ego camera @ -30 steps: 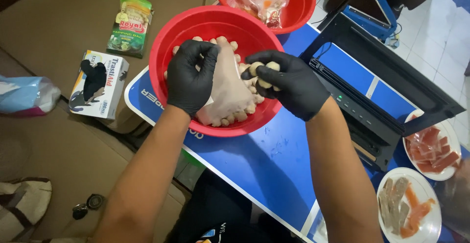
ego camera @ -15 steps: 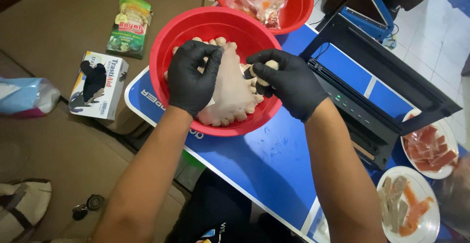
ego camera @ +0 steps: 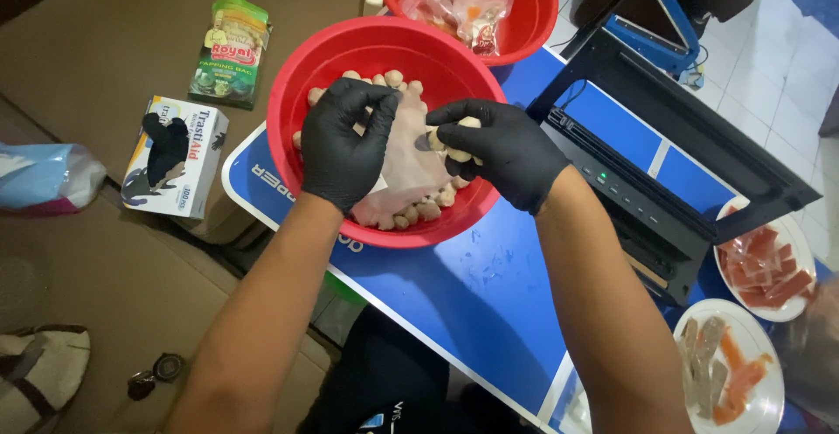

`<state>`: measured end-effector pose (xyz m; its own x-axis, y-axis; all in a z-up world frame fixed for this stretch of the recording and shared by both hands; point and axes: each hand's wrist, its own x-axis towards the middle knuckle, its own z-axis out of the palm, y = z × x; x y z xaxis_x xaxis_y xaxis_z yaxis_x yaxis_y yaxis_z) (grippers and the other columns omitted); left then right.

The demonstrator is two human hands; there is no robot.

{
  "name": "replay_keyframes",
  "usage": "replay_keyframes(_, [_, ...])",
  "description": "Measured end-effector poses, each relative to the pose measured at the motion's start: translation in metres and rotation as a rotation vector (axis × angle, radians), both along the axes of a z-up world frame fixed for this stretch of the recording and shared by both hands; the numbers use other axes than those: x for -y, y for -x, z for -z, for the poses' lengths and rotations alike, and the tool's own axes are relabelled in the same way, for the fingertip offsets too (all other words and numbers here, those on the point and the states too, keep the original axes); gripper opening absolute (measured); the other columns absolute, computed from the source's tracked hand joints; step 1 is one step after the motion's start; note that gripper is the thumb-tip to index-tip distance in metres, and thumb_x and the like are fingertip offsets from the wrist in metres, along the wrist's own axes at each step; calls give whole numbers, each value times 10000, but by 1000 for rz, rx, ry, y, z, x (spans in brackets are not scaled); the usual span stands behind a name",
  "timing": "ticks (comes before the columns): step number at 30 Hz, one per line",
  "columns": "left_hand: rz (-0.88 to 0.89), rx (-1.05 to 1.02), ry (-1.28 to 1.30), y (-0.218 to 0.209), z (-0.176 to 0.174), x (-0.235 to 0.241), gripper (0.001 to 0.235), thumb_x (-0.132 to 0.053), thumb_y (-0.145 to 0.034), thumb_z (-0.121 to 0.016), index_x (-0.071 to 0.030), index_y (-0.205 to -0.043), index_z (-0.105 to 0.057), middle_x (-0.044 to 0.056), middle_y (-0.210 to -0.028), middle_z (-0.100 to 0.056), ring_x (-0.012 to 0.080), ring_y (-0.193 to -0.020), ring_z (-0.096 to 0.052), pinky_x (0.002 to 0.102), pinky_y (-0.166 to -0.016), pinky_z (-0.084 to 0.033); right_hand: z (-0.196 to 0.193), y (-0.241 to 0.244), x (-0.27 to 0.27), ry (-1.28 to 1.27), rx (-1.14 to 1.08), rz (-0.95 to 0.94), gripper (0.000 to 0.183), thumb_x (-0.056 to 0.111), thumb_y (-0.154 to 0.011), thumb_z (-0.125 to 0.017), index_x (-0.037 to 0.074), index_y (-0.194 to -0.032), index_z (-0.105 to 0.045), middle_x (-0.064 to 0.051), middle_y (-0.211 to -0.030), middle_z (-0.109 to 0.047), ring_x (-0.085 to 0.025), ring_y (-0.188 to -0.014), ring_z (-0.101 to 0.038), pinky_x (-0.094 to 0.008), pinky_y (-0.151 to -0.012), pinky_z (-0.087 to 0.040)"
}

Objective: The person places round meatballs and orange fish roe into a vacuum-seal bag, then uses a vacuum sealer to remove air and seal the bag. The process is repeated with additional items from nearby bowls and plates.

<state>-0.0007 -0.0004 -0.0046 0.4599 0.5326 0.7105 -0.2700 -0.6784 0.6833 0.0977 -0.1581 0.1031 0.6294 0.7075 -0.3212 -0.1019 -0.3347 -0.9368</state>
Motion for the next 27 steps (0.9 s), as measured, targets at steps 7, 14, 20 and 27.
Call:
replay_keyframes(7, [34,-16,36,-2,-8,8,36,-106,-969,-767,-88,-985,-740,143,-848,-726,360,-838,-719,375,-717,-595,-15,3,-15,391,250,-49,279,255,-910,-755,130,-1158,-777,-117,-802,-720,-187,-646,-728,-298,-658,-607])
replay_keyframes(14, [41,-32,154,-4,-7,14,49,-136,-972,-753,-128,-1019,-765,113,-904,-771,322,-946,-750,394,-830,-621,-32,7,-22,466,358,-159,341,223,-859,-813,109,-1174,-751,-104,-835,-734,-175,-617,-726,-274,-673,-593])
replay_keyframes(20, [89,27,243,-6,-1,12,65,-104,-1018,-709,-67,-1058,-745,193,-961,-766,357,-984,-747,439,-868,-605,-41,2,-15,375,328,-246,433,216,-861,-785,55,-1254,-700,-134,-863,-715,-179,-695,-720,-269,-702,-595])
replay_keyframes(27, [76,8,301,-8,4,15,100,-110,-995,-739,-50,-1075,-742,177,-963,-771,326,-1034,-743,410,-909,-608,17,-12,-12,441,777,-252,463,469,-786,-827,284,-1190,-694,-27,-1040,-747,-299,-1095,-704,-402,-977,-535])
